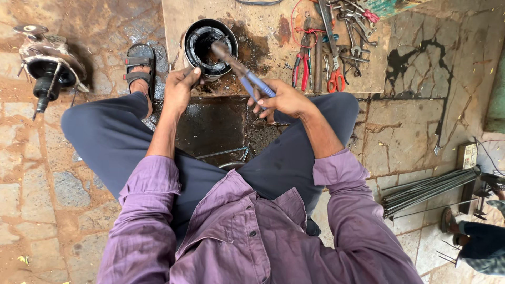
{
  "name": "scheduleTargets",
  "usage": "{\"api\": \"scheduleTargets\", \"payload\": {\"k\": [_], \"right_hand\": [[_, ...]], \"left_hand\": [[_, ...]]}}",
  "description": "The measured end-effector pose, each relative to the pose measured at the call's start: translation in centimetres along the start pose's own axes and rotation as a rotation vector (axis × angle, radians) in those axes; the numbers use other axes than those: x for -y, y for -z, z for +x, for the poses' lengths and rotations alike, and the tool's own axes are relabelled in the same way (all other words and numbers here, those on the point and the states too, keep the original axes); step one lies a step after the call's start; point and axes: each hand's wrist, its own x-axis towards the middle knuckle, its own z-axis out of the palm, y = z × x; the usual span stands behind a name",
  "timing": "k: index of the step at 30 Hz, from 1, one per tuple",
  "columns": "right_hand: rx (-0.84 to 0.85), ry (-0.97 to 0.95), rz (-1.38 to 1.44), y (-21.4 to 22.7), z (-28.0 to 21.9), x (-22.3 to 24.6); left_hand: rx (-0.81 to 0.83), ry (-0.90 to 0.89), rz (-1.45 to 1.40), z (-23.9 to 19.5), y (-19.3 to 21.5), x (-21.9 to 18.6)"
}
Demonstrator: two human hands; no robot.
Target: The person repairs a motor housing by removing copper coils with pliers and cleaning the internal component using various manual tools.
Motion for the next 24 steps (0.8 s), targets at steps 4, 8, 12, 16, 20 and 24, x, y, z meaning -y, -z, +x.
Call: {"api": "scheduleTargets", "payload": {"k": [4, 8, 12, 16, 20, 24], "right_hand": [[0.070, -0.115, -0.061, 0.3, 0.7, 1.4], [0.070, -0.216, -0.132, 0.3, 1.1, 2.2], [0.084, -0.272, -0.196, 0.5, 1.3, 2.6], [0.082, -0.307, -0.376, 0.5, 1.7, 4.3], [0.087, -0.318, -0.604, 0.0, 2.3, 7.0], [0.016, -0.336, -0.665, -1.4, 2.1, 7.8]], "left_hand": [[0.062, -0.080, 0.011, -0.7, 0.9, 0.7], [0.080, -0.078, -0.019, -1.0, 1.2, 0.8], [0.114, -0.086, -0.086, -0.7, 1.3, 1.5], [0.121, -0.106, -0.053, -0.7, 1.4, 1.5], [0.111, -0.085, -0.077, -0.5, 1.0, 1.2], [0.087, -0.041, -0.046, -0.5, 1.0, 1.2]]}}
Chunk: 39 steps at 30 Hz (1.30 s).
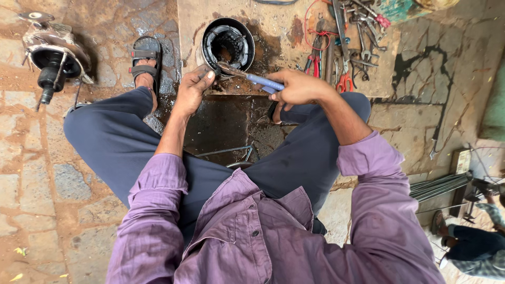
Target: The person repairs a motor housing by removing copper coils with pliers and cleaning the internal component using various manual tools.
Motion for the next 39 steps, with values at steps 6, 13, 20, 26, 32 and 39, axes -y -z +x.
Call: {"api": "scheduleTargets", "payload": {"k": [6, 13, 20, 26, 32, 39], "right_hand": [[-0.081, 0.072, 0.038, -1.6, -0.3, -0.7], [-0.151, 0.034, -0.047, -1.8, -0.7, -0.6], [-0.161, 0.025, -0.064, -1.9, -0.8, -0.4], [-0.173, 0.076, -0.040, -1.6, -1.3, 0.0], [-0.175, 0.005, -0.138, -1.2, -1.7, 1.3], [-0.177, 0.012, -0.190, -1.3, -1.7, 1.8]], "left_hand": [[0.049, -0.122, -0.047, 0.5, 0.1, 1.2], [0.036, -0.067, 0.000, 0.5, 0.4, 1.7], [0.028, -0.009, -0.020, 0.7, 0.6, 2.7], [0.069, -0.082, -0.071, 0.8, 0.8, 3.1], [0.038, 0.039, -0.110, 1.0, 0.5, 2.7], [0.085, -0.055, -0.111, 0.8, 0.7, 2.2]]}}
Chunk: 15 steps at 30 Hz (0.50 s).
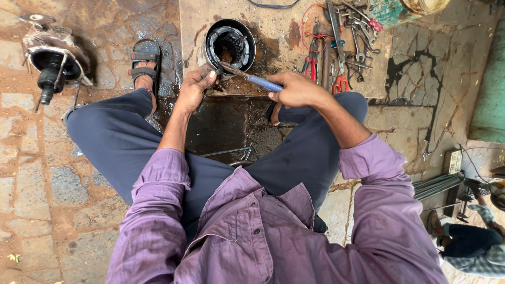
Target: The person repairs a motor housing by removing copper coils with pliers and cleaning the internal component using various manual tools.
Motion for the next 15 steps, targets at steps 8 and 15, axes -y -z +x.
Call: {"api": "scheduleTargets", "payload": {"k": [8, 15], "right_hand": [[-0.011, -0.027, 0.030, 0.1, -0.4, 0.7], [-0.010, -0.074, -0.012, 0.7, -0.7, 1.7]], "left_hand": [[-0.014, 0.019, -0.034, 0.0, -0.2, -0.2], [0.012, 0.011, -0.019, 0.0, 0.2, 0.1]]}}
